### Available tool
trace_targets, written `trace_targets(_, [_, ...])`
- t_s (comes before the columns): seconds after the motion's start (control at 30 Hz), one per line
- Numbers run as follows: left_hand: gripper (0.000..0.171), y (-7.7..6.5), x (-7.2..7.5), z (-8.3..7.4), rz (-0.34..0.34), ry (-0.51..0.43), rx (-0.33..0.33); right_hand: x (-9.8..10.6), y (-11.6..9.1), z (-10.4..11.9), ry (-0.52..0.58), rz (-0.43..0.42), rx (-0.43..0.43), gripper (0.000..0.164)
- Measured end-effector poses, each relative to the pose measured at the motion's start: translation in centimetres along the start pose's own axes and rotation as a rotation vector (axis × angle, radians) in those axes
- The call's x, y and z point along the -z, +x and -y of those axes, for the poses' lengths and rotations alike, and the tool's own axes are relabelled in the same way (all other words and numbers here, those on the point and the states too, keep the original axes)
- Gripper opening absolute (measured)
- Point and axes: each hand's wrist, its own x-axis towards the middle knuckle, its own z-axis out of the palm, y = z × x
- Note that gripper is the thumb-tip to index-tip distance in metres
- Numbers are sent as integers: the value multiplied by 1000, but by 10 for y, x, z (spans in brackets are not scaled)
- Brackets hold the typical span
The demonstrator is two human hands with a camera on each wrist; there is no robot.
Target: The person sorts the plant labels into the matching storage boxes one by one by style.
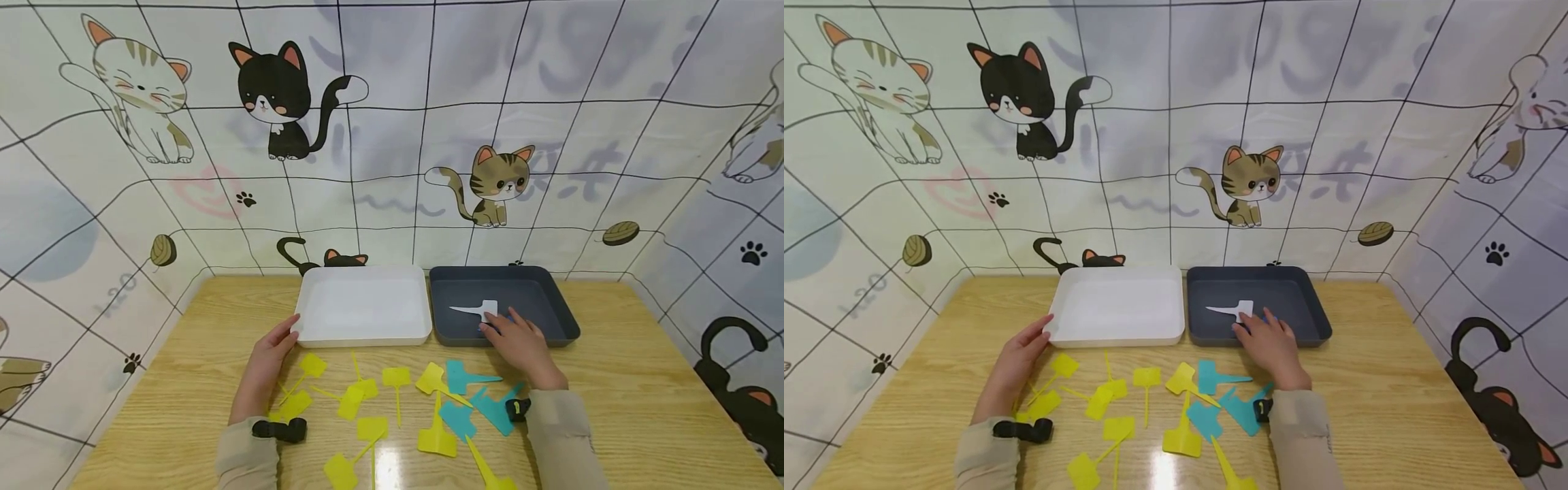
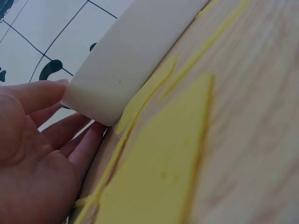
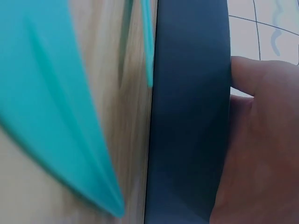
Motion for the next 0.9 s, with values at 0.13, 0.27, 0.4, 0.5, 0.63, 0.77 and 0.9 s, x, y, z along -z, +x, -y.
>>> trace_targets(0.13, [41, -1, 0, -1, -13, 22, 1, 1, 0, 2, -7, 5, -9, 55])
trace_targets(0.27, [40, -1, 0, -2, -32, 50, 9, 1, 1, 2, -9, 21, -19, 55])
trace_targets(0.4, [40, 0, -1, -1, -35, 48, 22, 0, 1, 1, -8, 17, -23, 56])
trace_targets(0.5, [40, 0, -1, -2, -34, 51, 18, 0, 1, 1, -10, 9, -24, 56])
trace_targets(0.63, [41, 0, -1, -2, -31, 47, 12, 0, 0, 1, -20, 11, -25, 56])
trace_targets(0.77, [42, -1, -1, -2, -20, 49, -9, 0, 1, 0, -40, 23, -20, 56])
trace_targets(0.9, [42, -1, -1, -3, -15, 50, -29, 1, 1, 0, -48, 28, -16, 54])
